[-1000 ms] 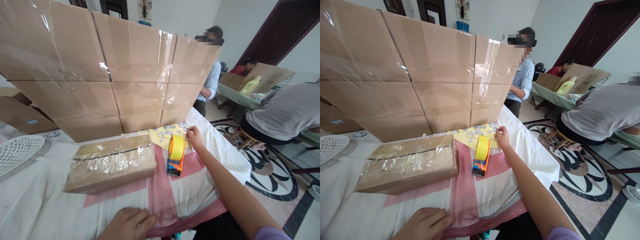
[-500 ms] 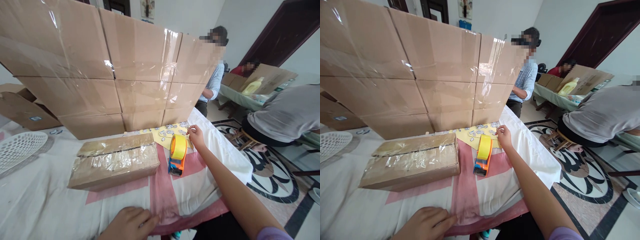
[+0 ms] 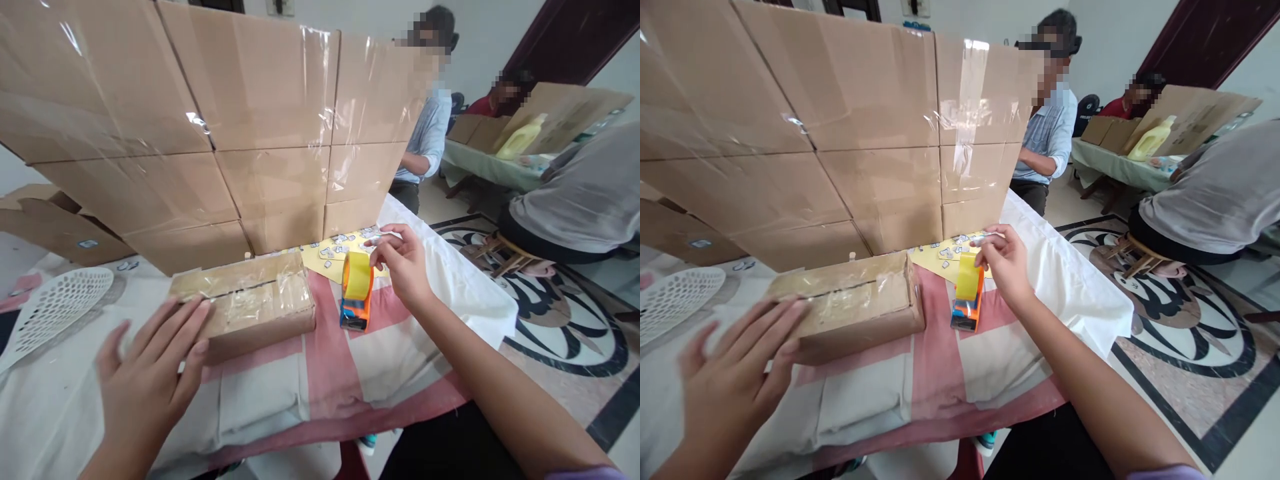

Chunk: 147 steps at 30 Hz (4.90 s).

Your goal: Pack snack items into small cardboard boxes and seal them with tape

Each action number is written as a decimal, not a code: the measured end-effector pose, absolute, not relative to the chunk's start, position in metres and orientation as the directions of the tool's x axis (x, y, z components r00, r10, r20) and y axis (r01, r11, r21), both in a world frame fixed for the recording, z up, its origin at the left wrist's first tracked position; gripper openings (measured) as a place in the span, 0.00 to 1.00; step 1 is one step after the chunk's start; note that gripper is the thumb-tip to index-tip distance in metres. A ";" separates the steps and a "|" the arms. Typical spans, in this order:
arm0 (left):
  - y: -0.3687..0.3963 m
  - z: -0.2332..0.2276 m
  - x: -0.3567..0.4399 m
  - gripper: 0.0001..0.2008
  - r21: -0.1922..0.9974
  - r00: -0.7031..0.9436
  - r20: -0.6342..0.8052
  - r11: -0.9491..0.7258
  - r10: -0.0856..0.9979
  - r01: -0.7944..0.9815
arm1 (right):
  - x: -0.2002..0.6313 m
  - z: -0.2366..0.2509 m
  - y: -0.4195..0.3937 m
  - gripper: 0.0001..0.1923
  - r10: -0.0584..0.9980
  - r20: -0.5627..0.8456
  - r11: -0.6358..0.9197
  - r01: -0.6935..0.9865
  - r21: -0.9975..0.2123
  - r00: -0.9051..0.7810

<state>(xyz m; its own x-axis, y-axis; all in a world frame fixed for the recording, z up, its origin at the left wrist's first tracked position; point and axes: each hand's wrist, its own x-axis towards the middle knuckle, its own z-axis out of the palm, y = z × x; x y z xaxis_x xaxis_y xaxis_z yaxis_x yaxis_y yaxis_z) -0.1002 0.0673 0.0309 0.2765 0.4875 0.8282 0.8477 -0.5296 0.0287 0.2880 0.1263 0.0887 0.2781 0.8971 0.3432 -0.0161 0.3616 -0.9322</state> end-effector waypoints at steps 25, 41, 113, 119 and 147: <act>0.091 0.014 -0.118 0.20 0.212 0.143 0.912 -0.738 0.385 0.641 | 0.195 0.027 0.061 0.11 0.976 -0.065 -0.064 0.014 -0.998 -0.209; 0.088 0.017 -0.112 0.20 0.247 0.103 0.904 -0.703 0.416 0.667 | 0.197 0.019 0.059 0.10 0.967 0.119 0.144 0.098 -0.985 -0.224; 0.082 0.022 -0.098 0.19 0.321 0.026 0.893 -0.678 0.449 0.662 | 0.196 0.024 0.059 0.12 0.982 -0.056 -0.044 0.069 -0.997 -0.179; 0.082 0.022 -0.097 0.19 0.328 0.010 0.896 -0.678 0.443 0.658 | 0.194 0.026 0.057 0.02 0.987 -0.014 -0.013 0.003 -1.000 -0.161; 0.081 0.021 -0.094 0.20 0.335 -0.004 0.895 -0.667 0.446 0.665 | 0.199 0.028 0.057 0.05 0.971 0.002 0.028 0.104 -0.994 -0.241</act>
